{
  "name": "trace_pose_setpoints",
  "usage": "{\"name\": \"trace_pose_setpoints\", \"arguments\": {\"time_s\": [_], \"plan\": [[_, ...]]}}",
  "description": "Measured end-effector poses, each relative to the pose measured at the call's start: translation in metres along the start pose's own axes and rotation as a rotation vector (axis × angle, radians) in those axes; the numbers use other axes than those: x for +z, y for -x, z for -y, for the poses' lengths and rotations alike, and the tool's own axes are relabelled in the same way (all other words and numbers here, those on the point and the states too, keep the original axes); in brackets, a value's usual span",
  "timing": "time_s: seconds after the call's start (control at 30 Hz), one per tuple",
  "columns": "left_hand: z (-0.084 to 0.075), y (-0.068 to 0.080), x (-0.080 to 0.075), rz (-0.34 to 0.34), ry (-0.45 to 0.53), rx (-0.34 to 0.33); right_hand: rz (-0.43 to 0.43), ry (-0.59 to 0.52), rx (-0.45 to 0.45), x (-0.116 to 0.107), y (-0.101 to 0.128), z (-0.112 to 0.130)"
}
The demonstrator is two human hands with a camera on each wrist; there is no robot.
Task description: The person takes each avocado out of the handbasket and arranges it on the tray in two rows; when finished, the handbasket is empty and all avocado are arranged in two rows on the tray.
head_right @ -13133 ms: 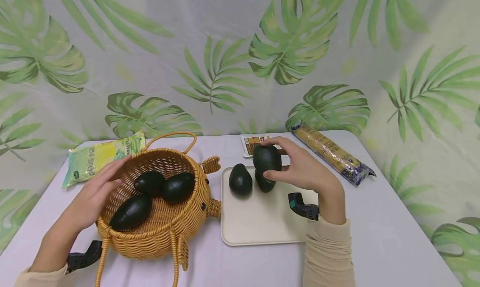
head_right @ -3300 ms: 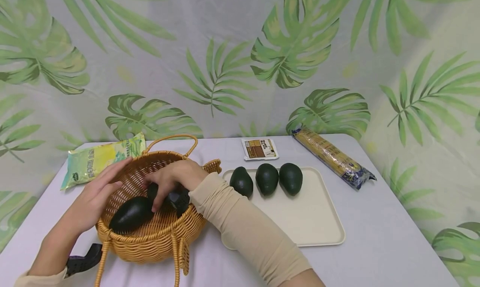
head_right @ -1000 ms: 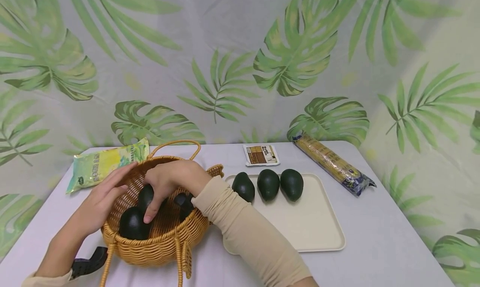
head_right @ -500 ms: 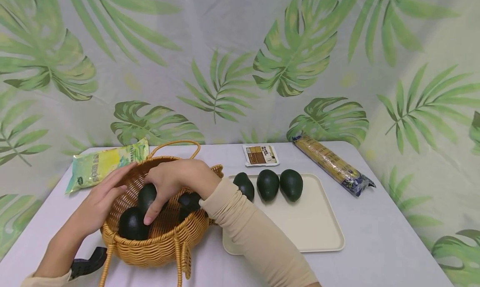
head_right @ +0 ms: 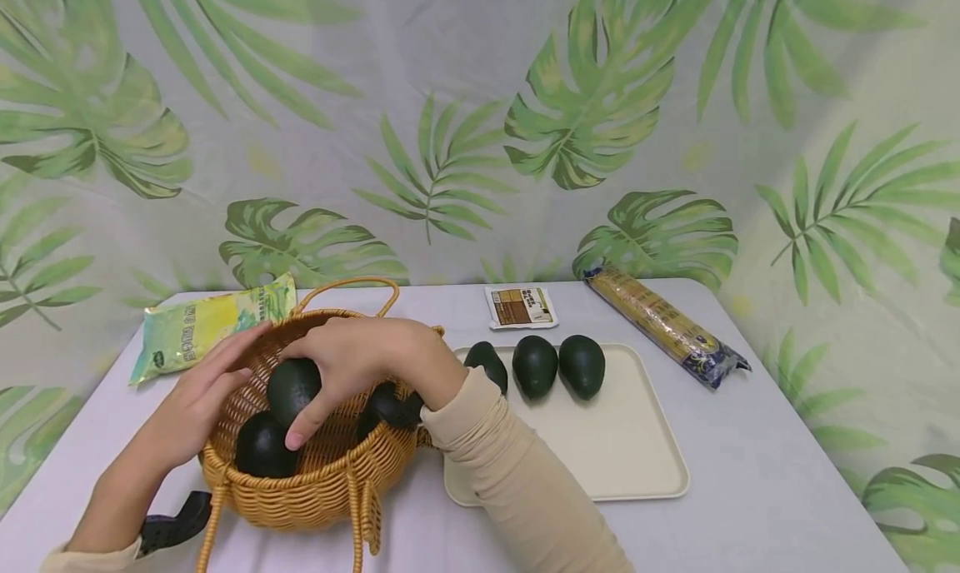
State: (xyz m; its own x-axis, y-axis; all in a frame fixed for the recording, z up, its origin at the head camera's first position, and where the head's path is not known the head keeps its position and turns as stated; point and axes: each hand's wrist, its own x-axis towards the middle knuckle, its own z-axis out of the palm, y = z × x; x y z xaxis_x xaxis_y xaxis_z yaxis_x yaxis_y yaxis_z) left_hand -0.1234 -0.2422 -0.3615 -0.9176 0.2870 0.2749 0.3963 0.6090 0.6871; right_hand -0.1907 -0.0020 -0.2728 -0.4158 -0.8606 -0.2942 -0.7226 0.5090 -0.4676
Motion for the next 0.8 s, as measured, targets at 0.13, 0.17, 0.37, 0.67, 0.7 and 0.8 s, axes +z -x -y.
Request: {"name": "trace_pose_setpoints", "arguments": {"time_s": [0.13,0.17,0.37,0.67,0.7,0.8], "plan": [[0.000,0.000,0.000,-0.003,-0.005,0.005,-0.040,-0.003,-0.015,0.002,0.008,0.000],[0.001,0.000,0.000,-0.003,-0.006,0.007,-0.049,-0.004,-0.021,0.002,0.010,0.000],[0.002,0.001,0.000,-0.003,-0.010,0.013,-0.087,-0.043,-0.085,0.004,0.021,0.001],[0.001,0.001,0.000,0.000,-0.011,0.003,-0.161,-0.060,-0.115,0.011,0.036,0.000],[0.001,0.001,0.000,0.000,-0.011,0.004,-0.170,-0.052,-0.111,0.012,0.037,0.000],[0.000,0.000,0.000,0.000,-0.012,0.009,-0.200,-0.039,-0.103,0.014,0.043,-0.001]]}}
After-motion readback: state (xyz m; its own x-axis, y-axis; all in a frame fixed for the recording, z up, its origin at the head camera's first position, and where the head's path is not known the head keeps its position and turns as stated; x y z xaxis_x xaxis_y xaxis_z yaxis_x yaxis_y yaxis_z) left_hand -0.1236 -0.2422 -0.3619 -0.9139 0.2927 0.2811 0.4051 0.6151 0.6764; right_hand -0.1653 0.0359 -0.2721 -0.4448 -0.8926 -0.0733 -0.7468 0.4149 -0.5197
